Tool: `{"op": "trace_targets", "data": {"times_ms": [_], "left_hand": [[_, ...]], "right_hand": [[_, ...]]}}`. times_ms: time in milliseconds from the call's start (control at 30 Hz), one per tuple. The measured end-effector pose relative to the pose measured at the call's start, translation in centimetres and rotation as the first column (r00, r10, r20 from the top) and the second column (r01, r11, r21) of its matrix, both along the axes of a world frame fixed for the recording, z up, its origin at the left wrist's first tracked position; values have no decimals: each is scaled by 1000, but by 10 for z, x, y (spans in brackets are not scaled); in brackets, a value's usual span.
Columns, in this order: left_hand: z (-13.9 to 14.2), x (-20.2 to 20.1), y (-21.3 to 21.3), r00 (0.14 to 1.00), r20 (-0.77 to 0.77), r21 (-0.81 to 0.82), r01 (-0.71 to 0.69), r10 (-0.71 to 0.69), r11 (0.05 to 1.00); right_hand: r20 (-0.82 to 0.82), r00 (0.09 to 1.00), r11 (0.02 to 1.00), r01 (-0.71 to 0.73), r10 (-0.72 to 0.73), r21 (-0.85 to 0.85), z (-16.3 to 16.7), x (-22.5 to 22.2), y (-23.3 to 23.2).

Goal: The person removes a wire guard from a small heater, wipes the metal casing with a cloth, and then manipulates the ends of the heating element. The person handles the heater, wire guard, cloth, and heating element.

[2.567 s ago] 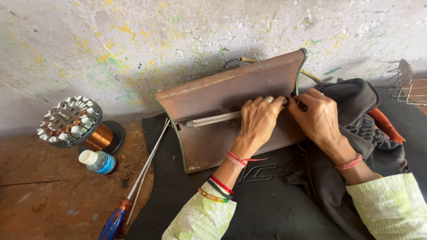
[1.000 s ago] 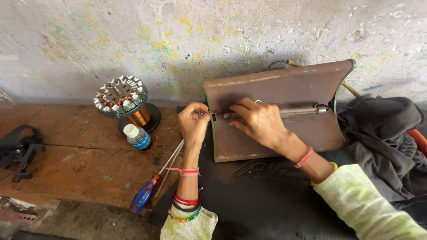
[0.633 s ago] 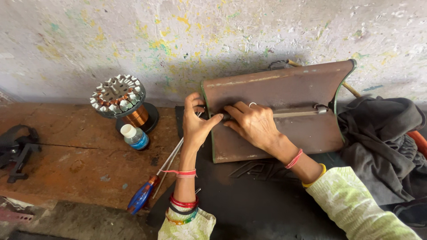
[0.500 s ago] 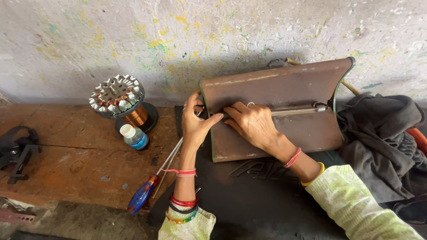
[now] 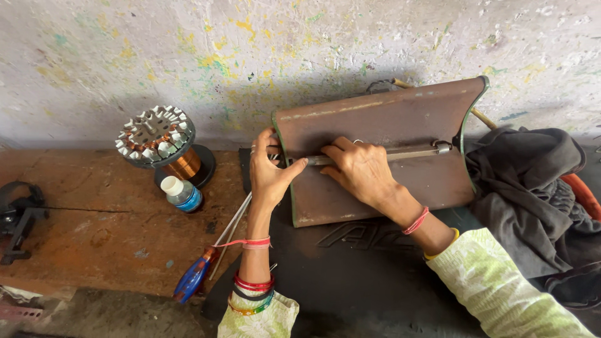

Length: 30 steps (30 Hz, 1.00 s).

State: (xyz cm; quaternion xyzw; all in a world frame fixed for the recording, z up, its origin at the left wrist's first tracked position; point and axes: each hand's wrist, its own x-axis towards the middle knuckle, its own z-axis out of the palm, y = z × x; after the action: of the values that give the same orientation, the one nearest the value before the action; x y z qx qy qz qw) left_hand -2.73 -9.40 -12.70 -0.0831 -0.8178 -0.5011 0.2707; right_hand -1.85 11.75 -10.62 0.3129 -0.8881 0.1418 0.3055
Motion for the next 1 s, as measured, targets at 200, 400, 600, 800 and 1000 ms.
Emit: {"op": "trace_targets", "data": {"times_ms": [200,400,600,800,1000], "left_hand": [[0,0,-6,997,-67,-57,21,-25,998],[2,-1,-7,954,4,203,292,-299,935],[7,5,-9,955,20,100,292,-295,951],[8,8,-9,953,7,78,302,-304,950],[10,8,-6,963,23,43,269,-270,962]], "right_hand": [[-18,1000,999,-21,20,-33,-6,0,-2],[-37,999,999,-20,19,-35,-7,-2,-2],[-26,1000,1000,9,-10,-12,-8,-2,-1],[-20,1000,1000,1,-1,-10,-4,2,1],[-65,997,990,-46,37,-136,12,7,14]]}}
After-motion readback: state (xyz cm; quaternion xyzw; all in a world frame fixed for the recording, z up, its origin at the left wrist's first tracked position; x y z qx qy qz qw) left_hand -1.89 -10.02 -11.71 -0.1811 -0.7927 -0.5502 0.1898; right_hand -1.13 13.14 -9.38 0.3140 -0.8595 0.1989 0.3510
